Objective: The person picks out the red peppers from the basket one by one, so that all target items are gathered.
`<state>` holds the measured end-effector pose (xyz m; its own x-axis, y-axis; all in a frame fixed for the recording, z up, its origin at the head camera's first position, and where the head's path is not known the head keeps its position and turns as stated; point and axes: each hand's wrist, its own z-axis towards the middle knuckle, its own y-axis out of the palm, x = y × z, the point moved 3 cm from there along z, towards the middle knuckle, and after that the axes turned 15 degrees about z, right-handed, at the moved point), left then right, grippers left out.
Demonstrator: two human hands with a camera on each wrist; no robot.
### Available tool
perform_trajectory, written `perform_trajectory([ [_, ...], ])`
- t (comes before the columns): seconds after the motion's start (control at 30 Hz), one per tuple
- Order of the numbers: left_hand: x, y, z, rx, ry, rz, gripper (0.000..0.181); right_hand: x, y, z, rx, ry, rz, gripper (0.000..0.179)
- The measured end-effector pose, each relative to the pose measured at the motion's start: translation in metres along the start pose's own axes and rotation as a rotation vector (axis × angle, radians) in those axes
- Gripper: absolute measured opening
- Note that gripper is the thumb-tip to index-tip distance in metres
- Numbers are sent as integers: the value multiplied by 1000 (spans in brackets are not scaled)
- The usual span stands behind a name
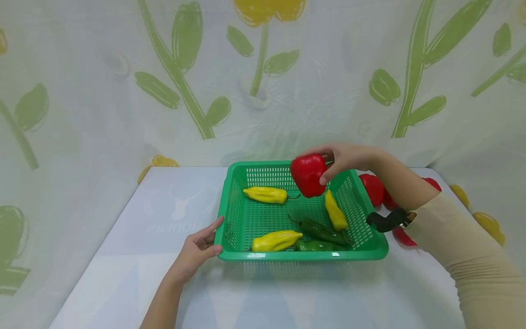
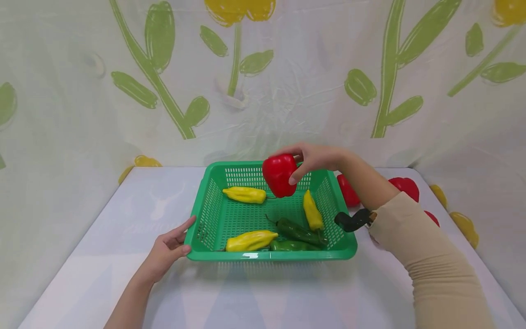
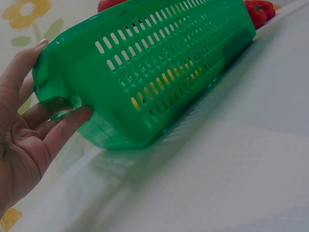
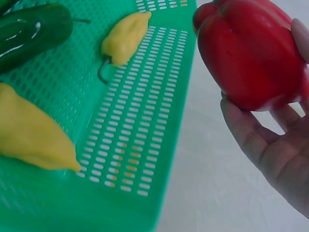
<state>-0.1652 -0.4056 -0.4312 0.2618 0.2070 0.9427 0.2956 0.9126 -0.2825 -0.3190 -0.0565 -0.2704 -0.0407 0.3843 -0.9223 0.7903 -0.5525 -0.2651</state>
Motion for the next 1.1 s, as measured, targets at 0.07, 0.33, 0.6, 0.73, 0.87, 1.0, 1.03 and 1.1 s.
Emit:
perform_trajectory([
  [0.07, 1, 0, 0, 3, 0, 3, 64, 1, -3, -5, 4, -13, -3, 76],
  [0.33, 2, -1, -1, 6, -15, 3, 64, 5, -12, -25, -8, -65, -7, 74],
  [0.6, -2, 1, -2, 1, -32, 1, 64, 14, -16, -57, 62, -9, -15, 74],
  [0.73, -3, 1, -4, 13, -35, 11, 64, 23, -20, -70, 44, -5, -2, 70],
  [0.87, -1, -1, -4, 30, -43, 19, 64, 28, -25, -82, 12, -6, 27, 67],
  [1.0, 0, -2, -4, 33, -49, 24, 64, 37, -31, -98, 40, 25, 42, 67],
  [1.03, 0, -2, -4, 32, -48, 25, 64, 39, -32, -102, 43, 22, 44, 67],
  [1.1, 0, -2, -4, 31, -48, 27, 64, 45, -36, -110, 45, -1, 43, 65],
])
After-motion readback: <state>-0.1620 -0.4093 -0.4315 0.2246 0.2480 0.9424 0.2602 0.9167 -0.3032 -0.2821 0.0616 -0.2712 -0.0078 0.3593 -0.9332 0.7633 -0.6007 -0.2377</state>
